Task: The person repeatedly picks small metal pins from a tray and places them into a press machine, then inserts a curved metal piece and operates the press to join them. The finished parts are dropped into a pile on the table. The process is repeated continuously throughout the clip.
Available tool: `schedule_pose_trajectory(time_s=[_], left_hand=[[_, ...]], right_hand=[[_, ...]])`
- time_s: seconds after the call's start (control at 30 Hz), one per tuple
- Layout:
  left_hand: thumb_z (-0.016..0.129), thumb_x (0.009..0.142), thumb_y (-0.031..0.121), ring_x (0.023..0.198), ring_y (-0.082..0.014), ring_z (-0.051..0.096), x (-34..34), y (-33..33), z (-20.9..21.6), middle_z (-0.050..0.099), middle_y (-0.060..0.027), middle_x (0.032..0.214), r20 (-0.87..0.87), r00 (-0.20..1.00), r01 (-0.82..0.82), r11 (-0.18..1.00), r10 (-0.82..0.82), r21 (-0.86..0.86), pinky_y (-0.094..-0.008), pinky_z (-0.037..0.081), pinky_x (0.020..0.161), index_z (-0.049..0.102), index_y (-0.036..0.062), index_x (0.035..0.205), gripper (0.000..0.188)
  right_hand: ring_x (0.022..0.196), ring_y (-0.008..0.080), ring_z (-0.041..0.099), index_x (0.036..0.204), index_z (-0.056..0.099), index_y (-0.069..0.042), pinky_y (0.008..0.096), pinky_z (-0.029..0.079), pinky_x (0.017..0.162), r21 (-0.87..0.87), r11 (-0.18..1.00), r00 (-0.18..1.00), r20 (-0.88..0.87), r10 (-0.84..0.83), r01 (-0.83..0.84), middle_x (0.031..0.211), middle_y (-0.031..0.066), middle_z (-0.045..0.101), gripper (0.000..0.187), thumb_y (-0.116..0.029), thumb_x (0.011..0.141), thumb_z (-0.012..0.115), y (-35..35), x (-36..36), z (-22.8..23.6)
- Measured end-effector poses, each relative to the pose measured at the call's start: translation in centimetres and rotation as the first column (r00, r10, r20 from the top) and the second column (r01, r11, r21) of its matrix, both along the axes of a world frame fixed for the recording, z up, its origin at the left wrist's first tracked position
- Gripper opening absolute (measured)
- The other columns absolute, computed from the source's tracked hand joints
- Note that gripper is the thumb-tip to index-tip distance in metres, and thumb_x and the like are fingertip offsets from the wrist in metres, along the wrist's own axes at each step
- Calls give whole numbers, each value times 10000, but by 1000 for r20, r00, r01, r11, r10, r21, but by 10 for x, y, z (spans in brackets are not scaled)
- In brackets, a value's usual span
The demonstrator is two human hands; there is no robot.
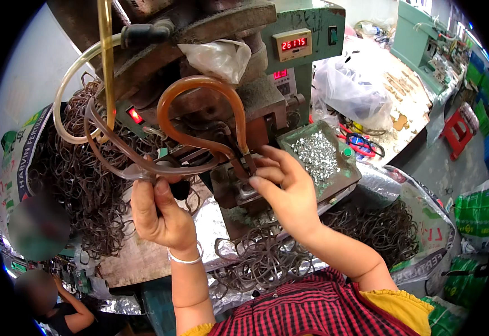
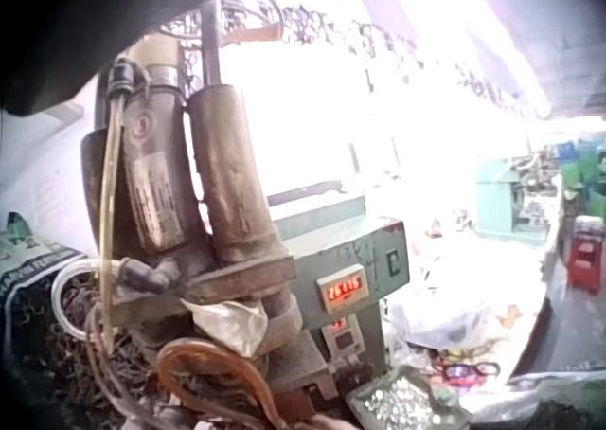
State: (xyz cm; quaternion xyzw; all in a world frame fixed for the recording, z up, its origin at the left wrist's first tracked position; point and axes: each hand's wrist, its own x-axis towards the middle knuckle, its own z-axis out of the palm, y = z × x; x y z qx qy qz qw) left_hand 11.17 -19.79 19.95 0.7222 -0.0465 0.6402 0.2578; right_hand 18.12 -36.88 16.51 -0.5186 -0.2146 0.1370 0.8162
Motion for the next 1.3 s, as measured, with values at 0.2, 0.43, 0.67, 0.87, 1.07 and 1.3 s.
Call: schedule_pose_trajectory(time_s=[0.2,0.43,0.67,0.87,1.07,1.3], left_hand=[[493,946,-3,656,-198,595,-50,-17,-37,659,-160,794,-40,999,-22,999,24,49,-282,492,605,590,3,1224,294],[538,696,-142,711,-278,618,-44,-31,-49,642,-166,905,-350,937,17,999,-1,43,-333,518,649,668,-37,938,294],[650,638,-76,674,-249,591,-3,-46,-38,639,-98,908,-325,946,145,912,-13,383,-342,462,544,711,28,1065,444],[584,742,-113,702,-271,625,-6,-39,-43,674,-127,893,-333,942,202,856,-37,475,-341,498,582,650,41,1098,393],[565,777,-102,692,-279,625,-6,-34,-43,678,-133,904,-356,932,236,858,-67,456,-344,499,577,635,52,1138,399],[576,758,-118,715,-286,650,-8,-40,-45,685,-149,945,-344,936,214,887,-67,410,-346,517,597,645,73,1185,473]], right_hand=[[1174,310,593,1138,661,-82,379,479,935,-386,725,543,839,19,570,1203,165,617,347,-112,797,719,-19,2,1],[1018,304,667,859,721,-59,392,511,865,-149,906,650,742,-163,397,937,100,692,118,-68,742,733,-14,17,-26],[766,115,588,1020,643,1,249,458,707,-257,773,812,261,-522,580,847,65,657,130,-85,939,588,-57,81,-64],[783,113,613,1018,639,7,257,467,711,-332,745,815,268,-513,578,879,59,677,125,-51,912,606,-87,107,-71],[743,175,679,960,709,-21,293,509,696,-385,660,756,450,-476,645,784,98,708,121,-72,859,666,-86,100,-88],[888,292,657,808,667,-64,390,538,760,-412,572,464,884,61,709,880,104,684,120,-54,696,626,-29,122,-79]])
